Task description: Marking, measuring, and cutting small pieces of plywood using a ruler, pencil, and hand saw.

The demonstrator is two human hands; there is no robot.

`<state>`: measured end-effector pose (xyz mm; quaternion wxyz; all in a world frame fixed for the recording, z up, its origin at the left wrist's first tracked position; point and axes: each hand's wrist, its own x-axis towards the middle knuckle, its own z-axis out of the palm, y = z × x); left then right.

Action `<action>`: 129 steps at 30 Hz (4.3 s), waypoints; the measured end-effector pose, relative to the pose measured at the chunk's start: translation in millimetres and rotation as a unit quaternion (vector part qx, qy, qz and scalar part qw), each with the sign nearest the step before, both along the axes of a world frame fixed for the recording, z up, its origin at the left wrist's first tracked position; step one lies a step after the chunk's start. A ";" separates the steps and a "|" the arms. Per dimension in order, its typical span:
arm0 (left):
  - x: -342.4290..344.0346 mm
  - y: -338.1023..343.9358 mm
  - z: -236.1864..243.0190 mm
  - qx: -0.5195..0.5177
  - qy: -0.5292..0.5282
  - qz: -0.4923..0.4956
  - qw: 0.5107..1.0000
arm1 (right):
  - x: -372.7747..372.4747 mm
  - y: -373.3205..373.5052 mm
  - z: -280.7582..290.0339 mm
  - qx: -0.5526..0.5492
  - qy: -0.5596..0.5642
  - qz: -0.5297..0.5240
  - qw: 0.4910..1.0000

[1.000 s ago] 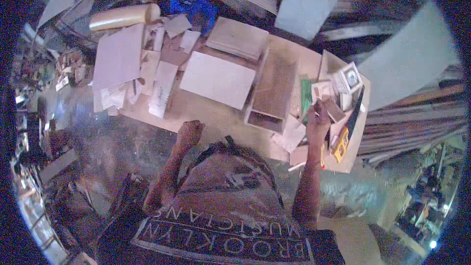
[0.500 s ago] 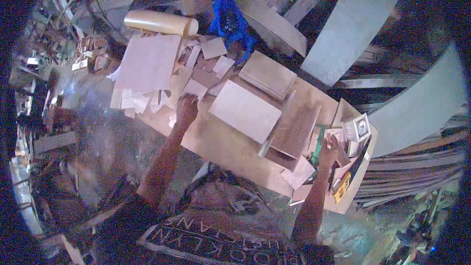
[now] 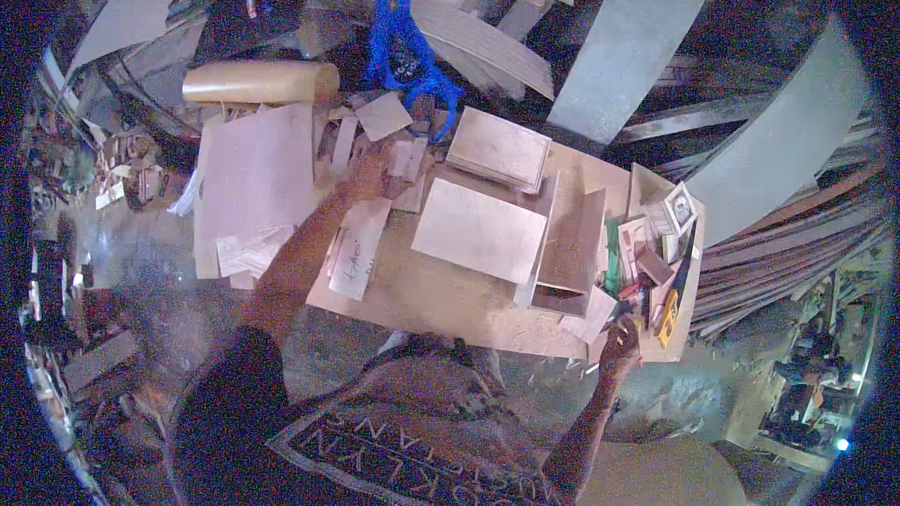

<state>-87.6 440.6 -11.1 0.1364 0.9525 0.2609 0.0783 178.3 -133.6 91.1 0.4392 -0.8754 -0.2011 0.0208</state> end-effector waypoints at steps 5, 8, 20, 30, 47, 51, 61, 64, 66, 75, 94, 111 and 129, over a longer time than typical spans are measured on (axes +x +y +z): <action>4.8 -10.6 -5.8 0.027 -0.030 0.026 0.999 | -6.6 7.5 -19.0 -0.033 0.025 0.016 0.999; 15.0 -18.6 13.1 0.103 -0.087 -0.024 0.991 | -7.3 28.5 -5.2 -0.021 0.004 0.028 0.999; -17.3 -77.1 87.7 -0.076 -0.164 0.188 0.965 | -24.9 55.1 40.9 -0.032 0.001 0.074 0.997; -0.9 -231.2 200.0 -0.203 -0.317 0.106 0.920 | -113.0 182.5 143.4 0.106 0.100 0.366 0.919; 55.1 -339.7 89.2 -0.281 -0.085 -0.092 0.951 | -19.8 103.2 65.6 -0.093 -0.033 0.251 0.963; 68.8 -341.4 95.2 -0.315 -0.015 -0.084 0.945 | -25.3 105.7 62.6 -0.111 -0.006 0.268 0.957; 79.4 -339.4 67.0 -0.235 -0.018 -0.122 0.964 | -29.8 117.4 53.7 -0.134 -0.037 0.281 0.950; 81.7 -340.8 72.3 -0.226 -0.029 -0.130 0.965 | -28.4 120.4 57.0 -0.137 -0.037 0.282 0.949; 83.1 -340.9 73.4 -0.200 -0.009 -0.154 0.968 | -27.5 120.4 53.0 -0.127 -0.052 0.286 0.948; 89.5 -346.9 58.8 -0.155 -0.088 -0.180 0.967 | -33.9 119.6 52.7 -0.140 -0.046 0.277 0.949; 102.7 -359.0 58.1 -0.229 -0.111 -0.097 0.962 | -40.5 116.0 60.0 -0.128 0.006 0.279 0.952; 103.5 -359.3 37.1 -0.260 -0.061 -0.047 0.963 | -40.7 119.7 53.4 -0.099 -0.011 0.277 0.956; 109.5 -357.2 58.7 -0.288 -0.047 -0.053 0.955 | -41.6 111.6 38.8 -0.182 -0.037 0.260 0.947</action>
